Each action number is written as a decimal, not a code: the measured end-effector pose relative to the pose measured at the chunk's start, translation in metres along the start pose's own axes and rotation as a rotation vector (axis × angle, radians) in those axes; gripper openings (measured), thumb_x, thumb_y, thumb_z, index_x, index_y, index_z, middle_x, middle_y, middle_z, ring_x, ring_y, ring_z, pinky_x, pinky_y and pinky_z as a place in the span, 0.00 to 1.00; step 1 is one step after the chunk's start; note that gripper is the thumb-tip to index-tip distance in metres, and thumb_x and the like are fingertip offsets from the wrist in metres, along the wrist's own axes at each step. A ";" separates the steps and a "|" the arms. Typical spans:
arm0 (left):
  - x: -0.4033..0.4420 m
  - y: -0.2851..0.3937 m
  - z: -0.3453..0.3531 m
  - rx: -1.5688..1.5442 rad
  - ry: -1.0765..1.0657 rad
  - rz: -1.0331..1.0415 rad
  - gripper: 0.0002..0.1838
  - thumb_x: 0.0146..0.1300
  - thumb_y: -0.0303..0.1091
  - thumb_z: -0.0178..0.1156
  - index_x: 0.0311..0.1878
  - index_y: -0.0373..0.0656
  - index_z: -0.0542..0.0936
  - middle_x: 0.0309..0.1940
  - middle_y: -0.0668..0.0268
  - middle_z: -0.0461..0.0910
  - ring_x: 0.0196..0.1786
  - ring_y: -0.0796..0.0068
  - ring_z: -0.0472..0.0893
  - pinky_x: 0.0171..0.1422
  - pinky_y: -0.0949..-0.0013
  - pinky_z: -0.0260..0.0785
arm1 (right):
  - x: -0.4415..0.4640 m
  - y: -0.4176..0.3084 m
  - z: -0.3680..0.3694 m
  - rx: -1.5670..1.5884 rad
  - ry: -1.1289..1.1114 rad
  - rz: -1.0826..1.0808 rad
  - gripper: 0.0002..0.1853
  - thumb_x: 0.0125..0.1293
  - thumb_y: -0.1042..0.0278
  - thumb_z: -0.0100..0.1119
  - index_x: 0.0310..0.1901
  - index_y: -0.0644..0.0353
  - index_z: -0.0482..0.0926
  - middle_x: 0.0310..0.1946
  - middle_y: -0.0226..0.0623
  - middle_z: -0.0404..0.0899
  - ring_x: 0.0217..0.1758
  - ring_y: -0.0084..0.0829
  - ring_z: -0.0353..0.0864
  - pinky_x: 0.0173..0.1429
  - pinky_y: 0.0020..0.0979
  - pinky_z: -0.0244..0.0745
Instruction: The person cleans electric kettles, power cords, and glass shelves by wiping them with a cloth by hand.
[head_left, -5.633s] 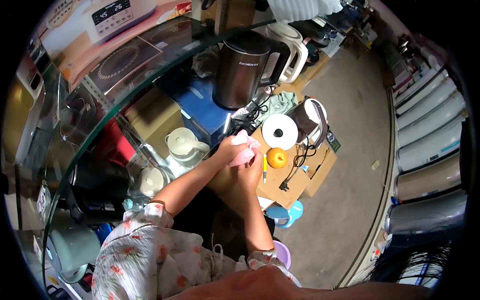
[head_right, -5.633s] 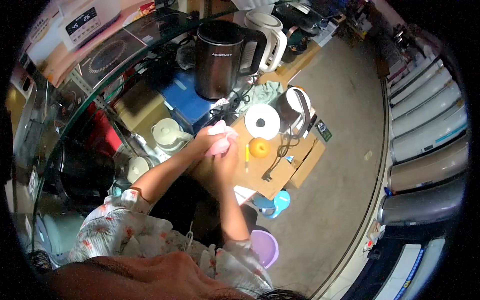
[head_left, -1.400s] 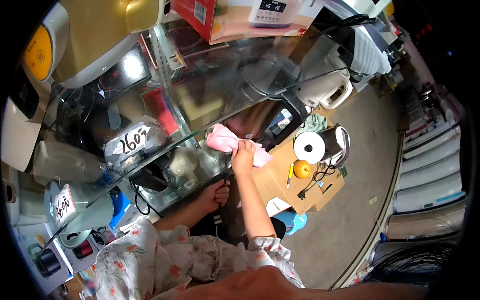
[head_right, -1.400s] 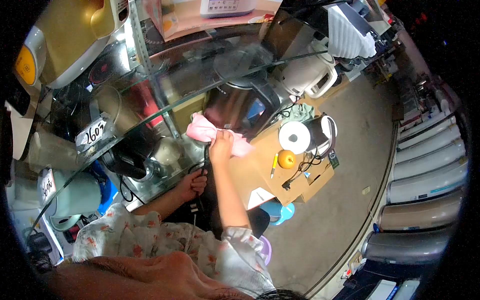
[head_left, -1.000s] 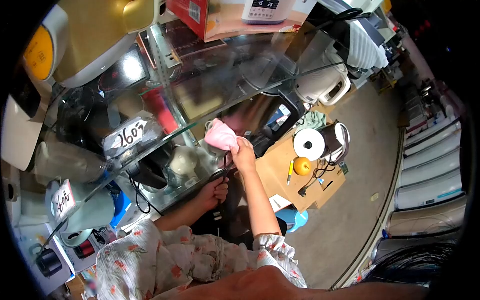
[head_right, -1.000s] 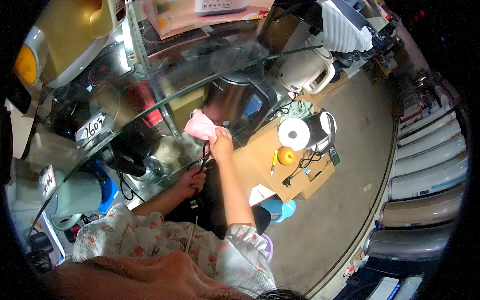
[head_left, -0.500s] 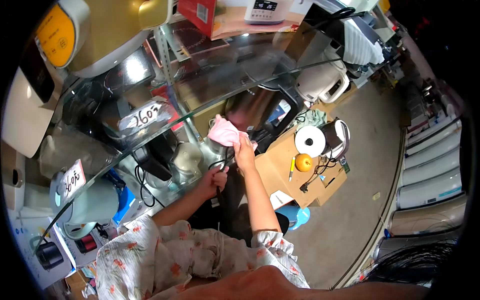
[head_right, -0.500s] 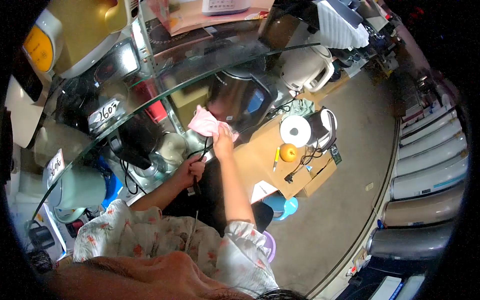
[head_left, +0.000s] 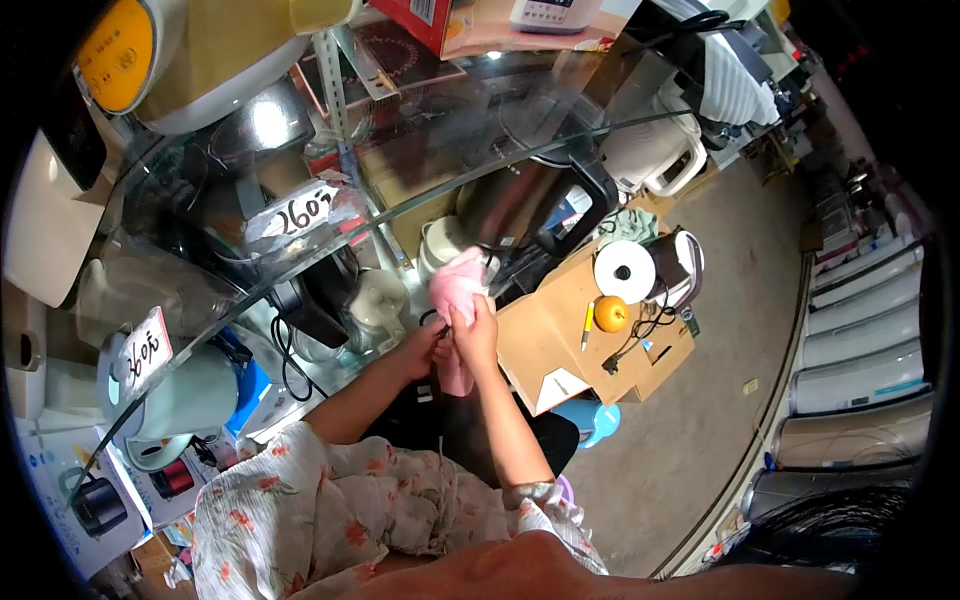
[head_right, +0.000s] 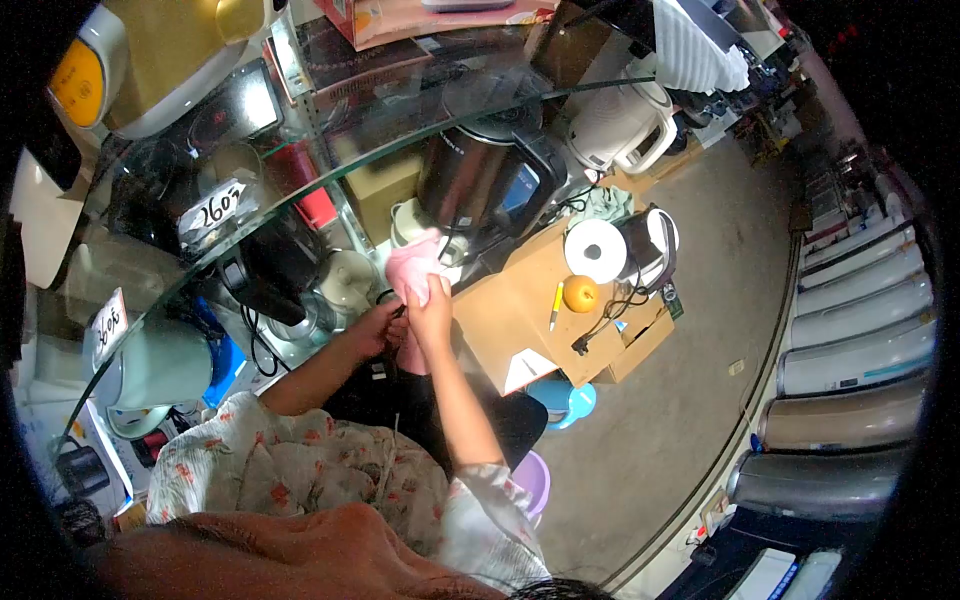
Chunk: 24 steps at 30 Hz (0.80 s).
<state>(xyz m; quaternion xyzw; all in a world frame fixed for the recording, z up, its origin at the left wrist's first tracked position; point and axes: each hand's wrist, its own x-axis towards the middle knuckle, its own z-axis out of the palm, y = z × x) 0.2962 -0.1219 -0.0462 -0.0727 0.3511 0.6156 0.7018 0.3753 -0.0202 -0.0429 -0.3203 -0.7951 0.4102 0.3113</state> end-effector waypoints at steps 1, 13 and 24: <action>-0.002 0.001 0.006 0.051 0.045 0.036 0.15 0.69 0.49 0.47 0.30 0.51 0.69 0.15 0.79 0.60 0.16 0.86 0.60 0.18 0.81 0.49 | 0.012 -0.003 0.002 -0.046 0.007 -0.011 0.17 0.55 0.69 0.61 0.45 0.67 0.72 0.43 0.53 0.72 0.46 0.54 0.72 0.51 0.40 0.69; -0.022 0.013 0.026 0.218 0.141 0.119 0.16 0.68 0.48 0.47 0.32 0.48 0.71 0.14 0.78 0.60 0.15 0.84 0.59 0.19 0.77 0.49 | 0.034 -0.001 -0.036 0.846 -0.106 0.637 0.14 0.66 0.64 0.57 0.48 0.64 0.72 0.38 0.40 0.78 0.29 0.25 0.77 0.34 0.28 0.76; -0.023 0.020 0.051 0.590 0.198 0.392 0.15 0.72 0.43 0.42 0.33 0.45 0.70 0.13 0.78 0.57 0.11 0.83 0.53 0.15 0.75 0.45 | 0.047 0.003 -0.015 1.259 -0.266 0.717 0.18 0.66 0.70 0.55 0.56 0.60 0.65 0.42 0.41 0.78 0.41 0.35 0.80 0.43 0.37 0.78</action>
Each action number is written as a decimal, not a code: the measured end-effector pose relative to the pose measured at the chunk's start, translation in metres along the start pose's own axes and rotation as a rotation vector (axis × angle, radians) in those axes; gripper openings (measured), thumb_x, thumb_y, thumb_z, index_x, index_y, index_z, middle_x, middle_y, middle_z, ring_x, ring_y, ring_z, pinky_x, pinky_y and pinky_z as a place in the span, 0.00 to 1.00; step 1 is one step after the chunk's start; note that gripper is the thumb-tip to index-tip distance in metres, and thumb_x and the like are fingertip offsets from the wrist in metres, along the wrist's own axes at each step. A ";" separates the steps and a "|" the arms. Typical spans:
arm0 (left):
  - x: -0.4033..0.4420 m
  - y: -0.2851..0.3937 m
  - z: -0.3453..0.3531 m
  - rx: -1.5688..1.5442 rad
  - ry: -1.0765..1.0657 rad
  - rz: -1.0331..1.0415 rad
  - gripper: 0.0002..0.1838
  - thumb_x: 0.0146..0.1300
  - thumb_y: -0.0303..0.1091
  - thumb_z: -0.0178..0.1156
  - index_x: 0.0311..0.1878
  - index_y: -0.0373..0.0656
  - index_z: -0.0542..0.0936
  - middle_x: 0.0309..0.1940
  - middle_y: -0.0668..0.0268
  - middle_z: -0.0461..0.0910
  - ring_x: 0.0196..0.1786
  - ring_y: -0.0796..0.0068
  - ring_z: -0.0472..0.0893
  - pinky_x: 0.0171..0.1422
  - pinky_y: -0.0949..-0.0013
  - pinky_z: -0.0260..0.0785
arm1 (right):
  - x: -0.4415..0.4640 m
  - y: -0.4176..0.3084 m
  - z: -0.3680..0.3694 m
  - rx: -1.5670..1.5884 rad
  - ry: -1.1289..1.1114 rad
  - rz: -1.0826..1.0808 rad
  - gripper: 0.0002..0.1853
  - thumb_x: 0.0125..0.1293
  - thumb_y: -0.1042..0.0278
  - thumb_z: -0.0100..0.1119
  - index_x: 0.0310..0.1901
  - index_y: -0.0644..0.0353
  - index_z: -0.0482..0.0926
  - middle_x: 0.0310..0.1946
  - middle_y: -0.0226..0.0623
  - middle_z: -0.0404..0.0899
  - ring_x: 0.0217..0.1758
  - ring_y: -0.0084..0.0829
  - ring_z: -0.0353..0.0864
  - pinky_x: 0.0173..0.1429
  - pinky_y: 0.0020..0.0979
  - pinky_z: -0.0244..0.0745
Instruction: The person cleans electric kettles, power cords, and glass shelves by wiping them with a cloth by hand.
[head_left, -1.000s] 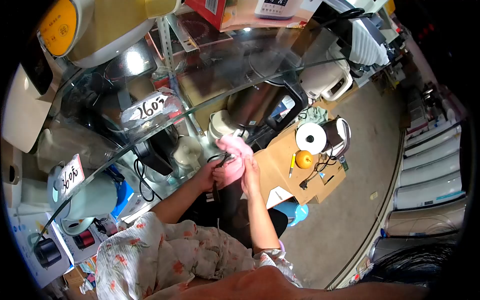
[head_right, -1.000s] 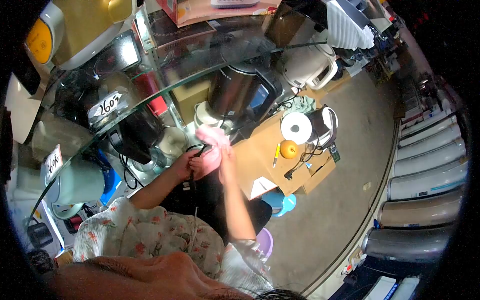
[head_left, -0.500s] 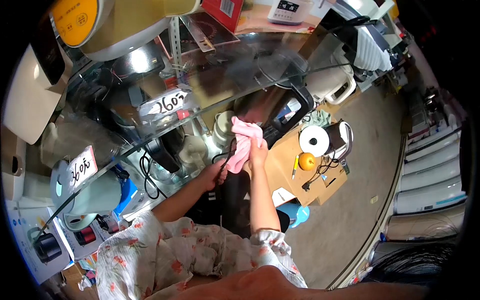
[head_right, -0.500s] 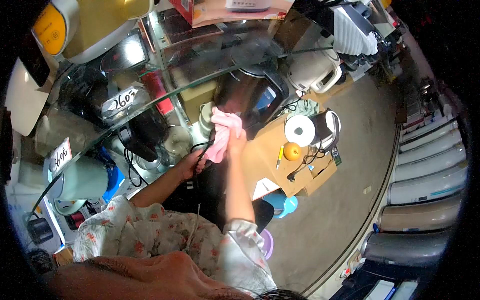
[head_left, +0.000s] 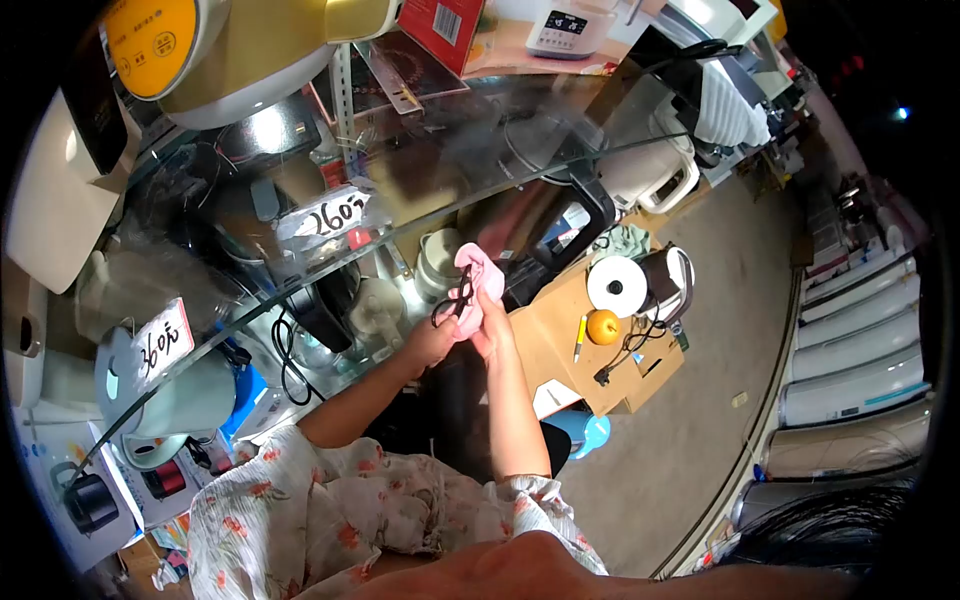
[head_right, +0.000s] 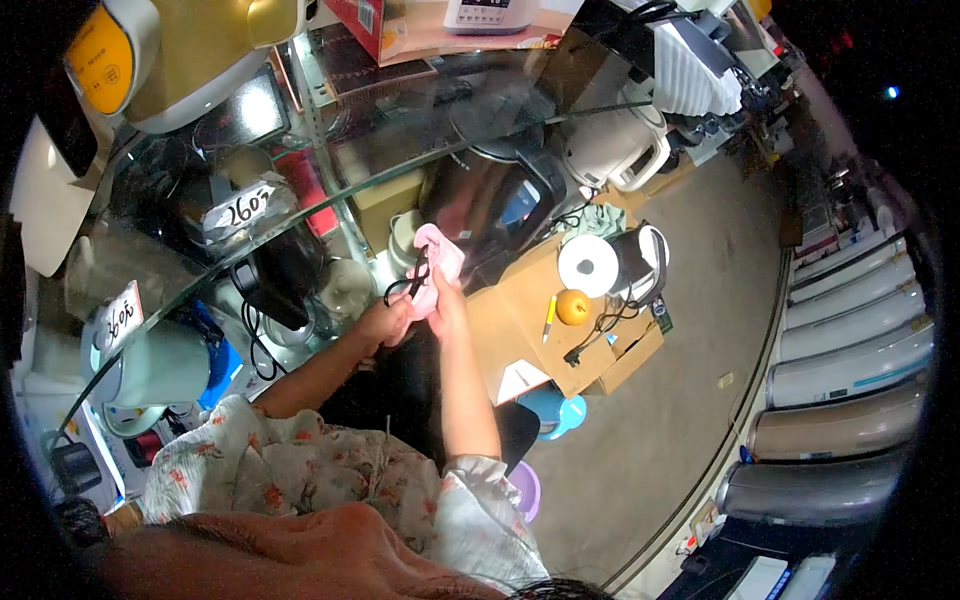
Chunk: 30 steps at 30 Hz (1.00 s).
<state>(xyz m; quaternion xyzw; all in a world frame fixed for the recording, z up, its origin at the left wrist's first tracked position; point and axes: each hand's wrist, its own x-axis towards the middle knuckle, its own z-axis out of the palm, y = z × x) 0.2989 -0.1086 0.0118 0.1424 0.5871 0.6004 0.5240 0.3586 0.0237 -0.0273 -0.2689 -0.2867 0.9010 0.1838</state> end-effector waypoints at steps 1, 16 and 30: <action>0.003 -0.002 -0.005 -0.035 -0.033 -0.041 0.15 0.71 0.43 0.42 0.33 0.45 0.70 0.13 0.78 0.56 0.11 0.84 0.53 0.15 0.75 0.45 | -0.007 0.002 0.007 0.012 -0.003 -0.009 0.18 0.66 0.70 0.55 0.56 0.59 0.66 0.42 0.41 0.79 0.41 0.36 0.80 0.42 0.37 0.79; -0.018 0.004 0.013 1.449 0.453 0.505 0.03 0.56 0.30 0.55 0.32 0.43 0.73 0.24 0.60 0.77 0.28 0.60 0.81 0.33 0.62 0.75 | -0.040 -0.029 0.010 -0.073 0.277 -0.308 0.28 0.70 0.43 0.42 0.51 0.63 0.73 0.44 0.42 0.78 0.46 0.36 0.78 0.50 0.38 0.76; 0.014 -0.002 -0.022 1.081 0.310 0.398 0.11 0.60 0.35 0.52 0.40 0.38 0.75 0.28 0.49 0.78 0.31 0.51 0.79 0.40 0.54 0.69 | 0.018 -0.026 -0.034 -1.270 0.824 -0.653 0.13 0.58 0.66 0.58 0.40 0.67 0.76 0.39 0.56 0.75 0.44 0.54 0.75 0.50 0.44 0.70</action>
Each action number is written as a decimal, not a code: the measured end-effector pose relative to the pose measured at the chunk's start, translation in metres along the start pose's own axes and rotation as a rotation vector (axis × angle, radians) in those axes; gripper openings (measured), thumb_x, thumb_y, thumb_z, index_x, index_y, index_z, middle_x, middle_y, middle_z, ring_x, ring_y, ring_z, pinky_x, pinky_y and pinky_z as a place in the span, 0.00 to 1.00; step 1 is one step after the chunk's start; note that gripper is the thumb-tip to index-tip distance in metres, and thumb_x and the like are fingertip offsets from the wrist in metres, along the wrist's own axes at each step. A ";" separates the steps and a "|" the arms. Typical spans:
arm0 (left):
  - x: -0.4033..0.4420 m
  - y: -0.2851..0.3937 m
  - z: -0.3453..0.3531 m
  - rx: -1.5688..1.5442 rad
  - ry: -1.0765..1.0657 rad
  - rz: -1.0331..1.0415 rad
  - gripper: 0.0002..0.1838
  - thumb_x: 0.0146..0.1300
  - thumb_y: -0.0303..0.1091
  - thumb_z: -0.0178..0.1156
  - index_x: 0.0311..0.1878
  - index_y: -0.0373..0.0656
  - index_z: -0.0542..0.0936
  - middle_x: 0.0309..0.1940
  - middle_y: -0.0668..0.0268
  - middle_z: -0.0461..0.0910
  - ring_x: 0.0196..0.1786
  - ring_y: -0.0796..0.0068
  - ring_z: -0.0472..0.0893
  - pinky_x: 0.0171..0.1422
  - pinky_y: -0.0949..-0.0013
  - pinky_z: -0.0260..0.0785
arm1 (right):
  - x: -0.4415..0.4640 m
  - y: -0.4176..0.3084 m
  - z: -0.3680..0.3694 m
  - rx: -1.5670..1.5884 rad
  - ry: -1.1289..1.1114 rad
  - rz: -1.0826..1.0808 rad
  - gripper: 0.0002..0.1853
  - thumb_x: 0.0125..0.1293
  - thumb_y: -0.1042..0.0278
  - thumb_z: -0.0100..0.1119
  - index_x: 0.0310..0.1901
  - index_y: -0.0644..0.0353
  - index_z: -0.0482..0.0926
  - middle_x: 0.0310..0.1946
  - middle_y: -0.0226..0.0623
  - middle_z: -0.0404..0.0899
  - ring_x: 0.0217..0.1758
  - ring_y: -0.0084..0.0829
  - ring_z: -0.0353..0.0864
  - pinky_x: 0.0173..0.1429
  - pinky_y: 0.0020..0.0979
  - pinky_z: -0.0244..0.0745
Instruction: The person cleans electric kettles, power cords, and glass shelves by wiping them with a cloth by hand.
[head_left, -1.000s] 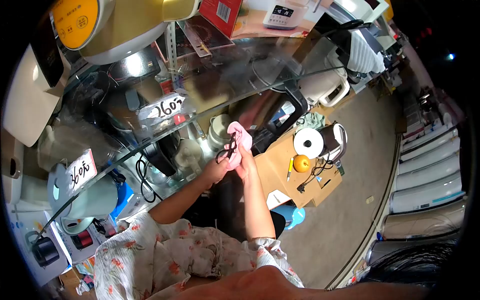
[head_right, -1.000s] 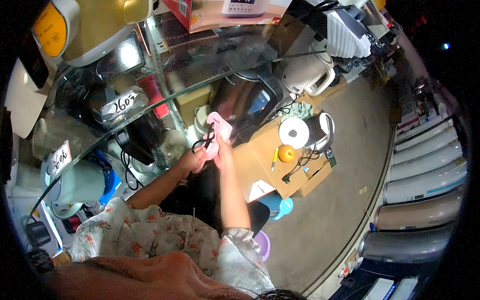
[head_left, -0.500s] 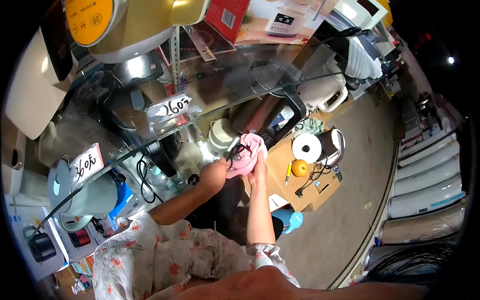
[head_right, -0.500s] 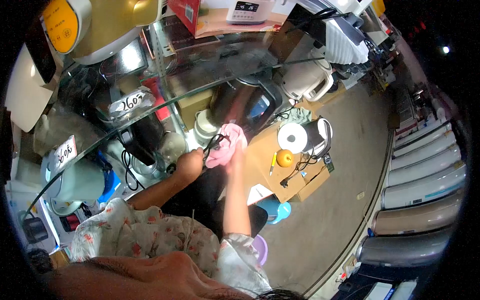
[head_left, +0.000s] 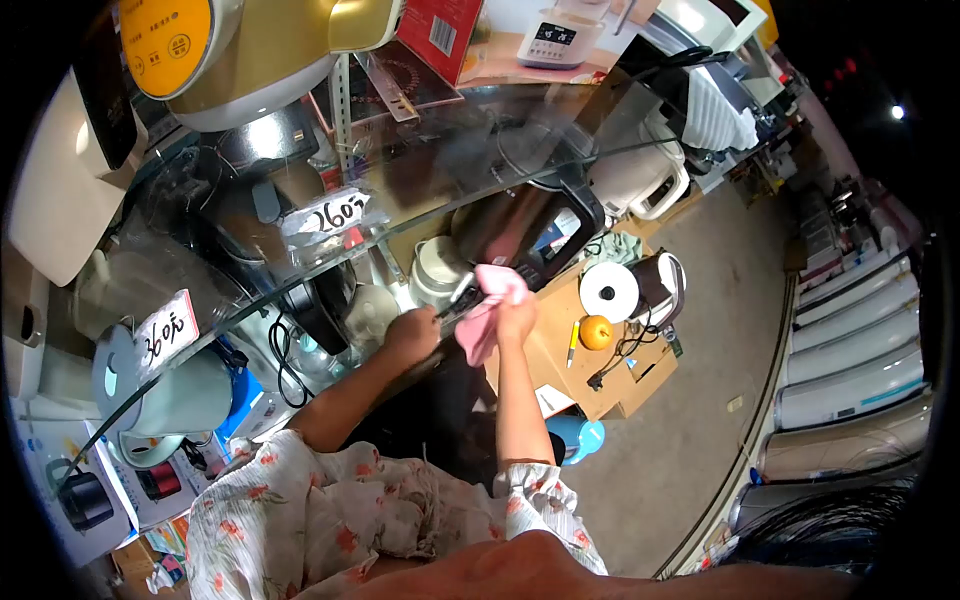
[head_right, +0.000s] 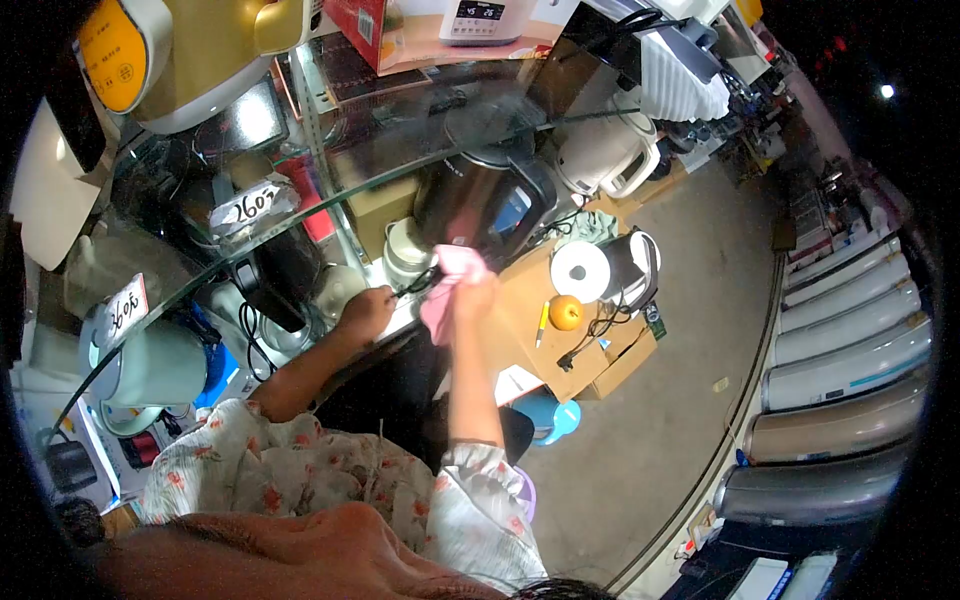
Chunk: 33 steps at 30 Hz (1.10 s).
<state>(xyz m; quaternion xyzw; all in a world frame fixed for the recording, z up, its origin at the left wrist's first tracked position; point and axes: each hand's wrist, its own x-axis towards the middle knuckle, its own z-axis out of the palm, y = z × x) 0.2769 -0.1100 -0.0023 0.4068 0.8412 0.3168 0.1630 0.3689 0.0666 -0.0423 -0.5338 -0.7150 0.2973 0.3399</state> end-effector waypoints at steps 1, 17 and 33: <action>0.008 -0.020 -0.001 -0.256 0.034 0.103 0.12 0.63 0.37 0.50 0.33 0.36 0.75 0.20 0.53 0.75 0.22 0.58 0.76 0.24 0.57 0.64 | -0.001 -0.012 -0.014 0.188 0.071 0.143 0.14 0.58 0.68 0.57 0.43 0.67 0.75 0.39 0.56 0.75 0.45 0.53 0.75 0.51 0.43 0.70; 0.034 0.025 -0.055 -1.469 -0.212 -0.545 0.18 0.65 0.47 0.54 0.38 0.39 0.76 0.22 0.73 0.71 0.20 0.83 0.66 0.22 0.77 0.57 | -0.095 -0.043 0.007 -0.078 -0.814 -0.595 0.15 0.55 0.70 0.52 0.45 0.63 0.76 0.47 0.52 0.76 0.48 0.50 0.77 0.49 0.45 0.72; 0.020 -0.049 -0.017 -0.060 0.436 -0.113 0.26 0.60 0.46 0.57 0.55 0.38 0.69 0.42 0.47 0.75 0.48 0.49 0.75 0.52 0.55 0.66 | 0.009 0.025 -0.076 0.770 -0.379 0.584 0.19 0.68 0.71 0.40 0.58 0.70 0.65 0.50 0.48 0.74 0.48 0.40 0.79 0.48 0.40 0.77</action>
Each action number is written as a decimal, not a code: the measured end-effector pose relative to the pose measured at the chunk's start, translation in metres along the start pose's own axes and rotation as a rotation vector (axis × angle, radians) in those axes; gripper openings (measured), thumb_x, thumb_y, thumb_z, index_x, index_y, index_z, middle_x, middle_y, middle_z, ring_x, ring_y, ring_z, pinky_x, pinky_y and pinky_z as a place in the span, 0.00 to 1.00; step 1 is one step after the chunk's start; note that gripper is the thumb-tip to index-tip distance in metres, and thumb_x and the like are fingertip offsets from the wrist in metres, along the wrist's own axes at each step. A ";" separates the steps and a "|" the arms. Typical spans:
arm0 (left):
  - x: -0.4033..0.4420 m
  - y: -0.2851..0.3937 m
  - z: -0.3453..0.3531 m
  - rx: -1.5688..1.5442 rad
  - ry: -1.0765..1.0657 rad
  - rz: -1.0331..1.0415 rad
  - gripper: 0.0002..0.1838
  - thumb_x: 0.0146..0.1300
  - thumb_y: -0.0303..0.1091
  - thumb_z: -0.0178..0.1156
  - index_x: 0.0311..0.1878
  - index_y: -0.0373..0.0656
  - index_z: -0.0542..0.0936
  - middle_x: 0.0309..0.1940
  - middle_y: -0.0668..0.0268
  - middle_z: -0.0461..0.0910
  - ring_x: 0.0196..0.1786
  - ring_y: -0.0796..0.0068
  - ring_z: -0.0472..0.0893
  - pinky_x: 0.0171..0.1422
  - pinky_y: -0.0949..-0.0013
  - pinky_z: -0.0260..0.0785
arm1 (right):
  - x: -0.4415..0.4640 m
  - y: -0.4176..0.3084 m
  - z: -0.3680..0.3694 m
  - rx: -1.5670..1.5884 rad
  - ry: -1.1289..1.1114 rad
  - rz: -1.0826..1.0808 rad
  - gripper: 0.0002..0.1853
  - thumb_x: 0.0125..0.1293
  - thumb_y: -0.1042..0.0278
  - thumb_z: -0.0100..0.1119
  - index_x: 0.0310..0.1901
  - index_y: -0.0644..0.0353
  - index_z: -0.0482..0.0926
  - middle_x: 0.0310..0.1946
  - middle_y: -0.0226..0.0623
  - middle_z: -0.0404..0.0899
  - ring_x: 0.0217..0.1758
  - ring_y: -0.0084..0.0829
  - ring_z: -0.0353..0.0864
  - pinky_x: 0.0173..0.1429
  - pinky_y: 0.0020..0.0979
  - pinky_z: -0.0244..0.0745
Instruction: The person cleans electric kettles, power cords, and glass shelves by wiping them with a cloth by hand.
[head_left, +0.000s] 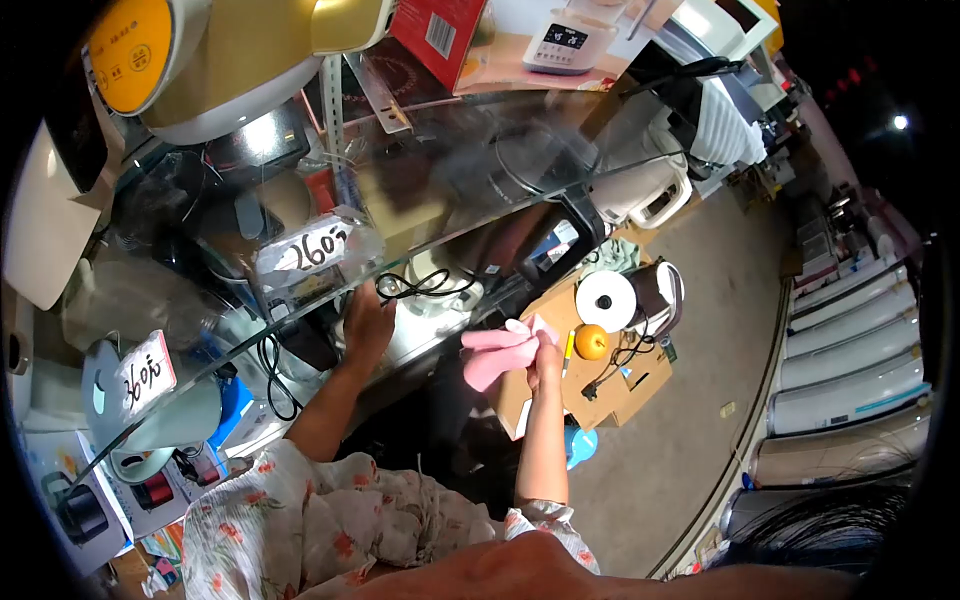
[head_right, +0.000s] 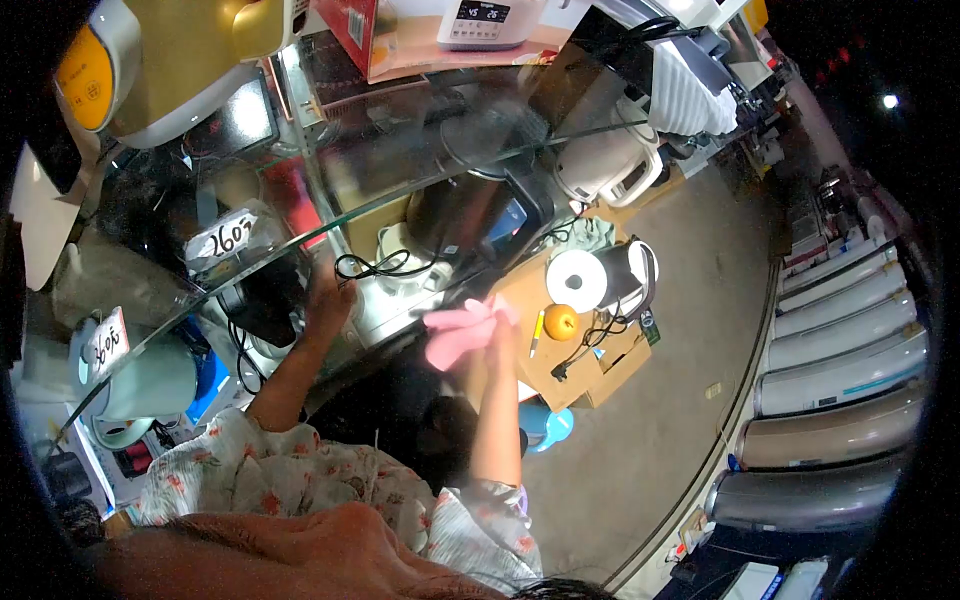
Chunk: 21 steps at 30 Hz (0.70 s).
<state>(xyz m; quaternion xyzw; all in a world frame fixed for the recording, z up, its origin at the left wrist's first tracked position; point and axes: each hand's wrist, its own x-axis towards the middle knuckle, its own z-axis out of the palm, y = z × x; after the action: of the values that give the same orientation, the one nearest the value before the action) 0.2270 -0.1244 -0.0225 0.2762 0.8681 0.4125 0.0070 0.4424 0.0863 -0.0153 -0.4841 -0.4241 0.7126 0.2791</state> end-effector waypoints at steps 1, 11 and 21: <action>0.001 -0.004 0.001 -0.007 0.039 0.045 0.29 0.59 0.44 0.59 0.59 0.37 0.66 0.46 0.45 0.73 0.52 0.47 0.73 0.56 0.55 0.65 | -0.001 0.006 -0.006 0.110 -0.030 -0.009 0.19 0.68 0.69 0.40 0.58 0.70 0.64 0.51 0.49 0.74 0.50 0.41 0.78 0.51 0.41 0.76; -0.040 0.112 0.008 -0.771 -0.479 0.356 0.37 0.55 0.30 0.62 0.68 0.39 0.59 0.62 0.50 0.63 0.64 0.60 0.66 0.67 0.63 0.58 | -0.097 -0.035 0.053 -0.410 -0.322 -0.499 0.25 0.72 0.52 0.42 0.60 0.64 0.69 0.42 0.38 0.78 0.42 0.25 0.76 0.46 0.26 0.71; 0.032 0.177 0.028 -0.431 -0.231 0.607 0.24 0.55 0.26 0.52 0.58 0.43 0.71 0.53 0.56 0.75 0.52 0.55 0.77 0.55 0.61 0.69 | -0.013 -0.096 0.042 -0.629 0.038 -1.115 0.34 0.61 0.64 0.61 0.66 0.62 0.57 0.60 0.43 0.67 0.58 0.36 0.73 0.54 0.33 0.72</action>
<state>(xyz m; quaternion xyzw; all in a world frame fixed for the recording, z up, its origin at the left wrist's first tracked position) 0.2905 0.0007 0.0931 0.5571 0.6339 0.5350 0.0403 0.4066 0.1086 0.0820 -0.2619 -0.7962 0.2931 0.4600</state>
